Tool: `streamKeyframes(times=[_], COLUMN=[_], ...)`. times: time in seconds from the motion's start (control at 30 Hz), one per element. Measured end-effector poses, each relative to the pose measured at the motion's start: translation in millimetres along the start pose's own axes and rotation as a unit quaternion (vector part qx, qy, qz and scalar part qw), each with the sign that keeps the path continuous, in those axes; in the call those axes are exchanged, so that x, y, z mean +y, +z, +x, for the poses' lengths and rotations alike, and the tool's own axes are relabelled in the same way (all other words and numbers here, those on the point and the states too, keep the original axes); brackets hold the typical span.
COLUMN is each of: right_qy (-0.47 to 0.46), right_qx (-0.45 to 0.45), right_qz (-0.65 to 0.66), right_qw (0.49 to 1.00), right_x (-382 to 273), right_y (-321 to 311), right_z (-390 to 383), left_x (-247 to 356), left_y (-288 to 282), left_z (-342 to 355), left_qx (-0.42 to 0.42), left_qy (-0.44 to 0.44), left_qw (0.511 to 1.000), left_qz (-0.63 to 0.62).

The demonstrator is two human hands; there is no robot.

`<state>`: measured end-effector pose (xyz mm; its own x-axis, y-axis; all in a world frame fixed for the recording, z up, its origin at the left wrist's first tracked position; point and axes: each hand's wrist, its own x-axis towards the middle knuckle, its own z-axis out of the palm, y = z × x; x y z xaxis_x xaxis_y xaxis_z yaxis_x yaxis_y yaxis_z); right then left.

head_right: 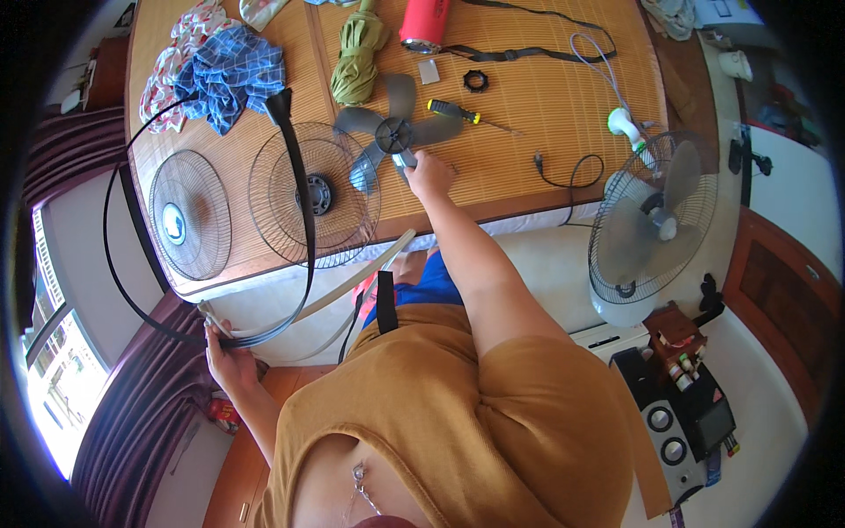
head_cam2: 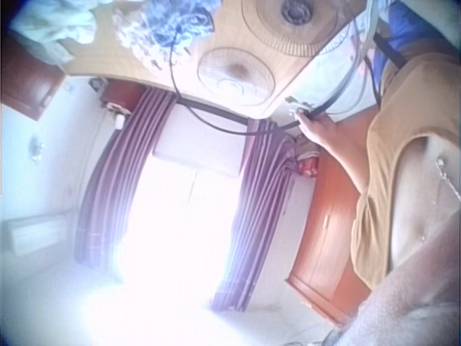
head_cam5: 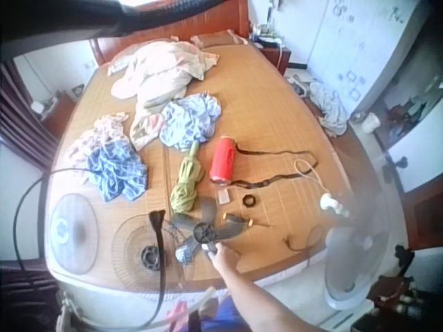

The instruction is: The person is repairing an electric fan by handling fan blades and housing parts on a bed and later picking up a pink stool and a screwdriver.

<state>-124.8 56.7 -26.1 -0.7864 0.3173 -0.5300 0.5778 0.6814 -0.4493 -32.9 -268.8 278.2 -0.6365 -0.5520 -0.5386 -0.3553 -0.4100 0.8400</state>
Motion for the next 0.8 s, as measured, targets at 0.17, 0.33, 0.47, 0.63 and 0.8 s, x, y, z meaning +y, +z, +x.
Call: streamKeyframes(times=[0.17, 0.33, 0.47, 0.63, 0.8], right_qy=[-0.124, -0.237, -0.323, -0.337, -0.288], right_qx=[0.089, 0.204, 0.217, 0.020, -0.150], right_qz=[0.078, -0.024, 0.075, 0.197, 0.079], right_qw=[0.985, 0.950, 0.918, 0.920, 0.943], right_x=[-12, -18, -24, -68, -97], right_y=[-22, -87, -108, -72, -2], right_z=[-13, -41, -48, -59, -54], left_x=[-3, 4, 6, 0, 4], left_y=[-8, -11, -23, -21, -11], left_z=[4, -1, 0, 4, 3], left_qx=[0.055, -0.005, -0.108, -0.044, -0.048], left_qy=[0.015, -0.005, -0.034, -0.025, -0.016], left_qw=[0.998, 1.000, 0.994, 0.998, 0.999], left_qz=[-0.035, -0.030, 0.010, -0.033, -0.006])
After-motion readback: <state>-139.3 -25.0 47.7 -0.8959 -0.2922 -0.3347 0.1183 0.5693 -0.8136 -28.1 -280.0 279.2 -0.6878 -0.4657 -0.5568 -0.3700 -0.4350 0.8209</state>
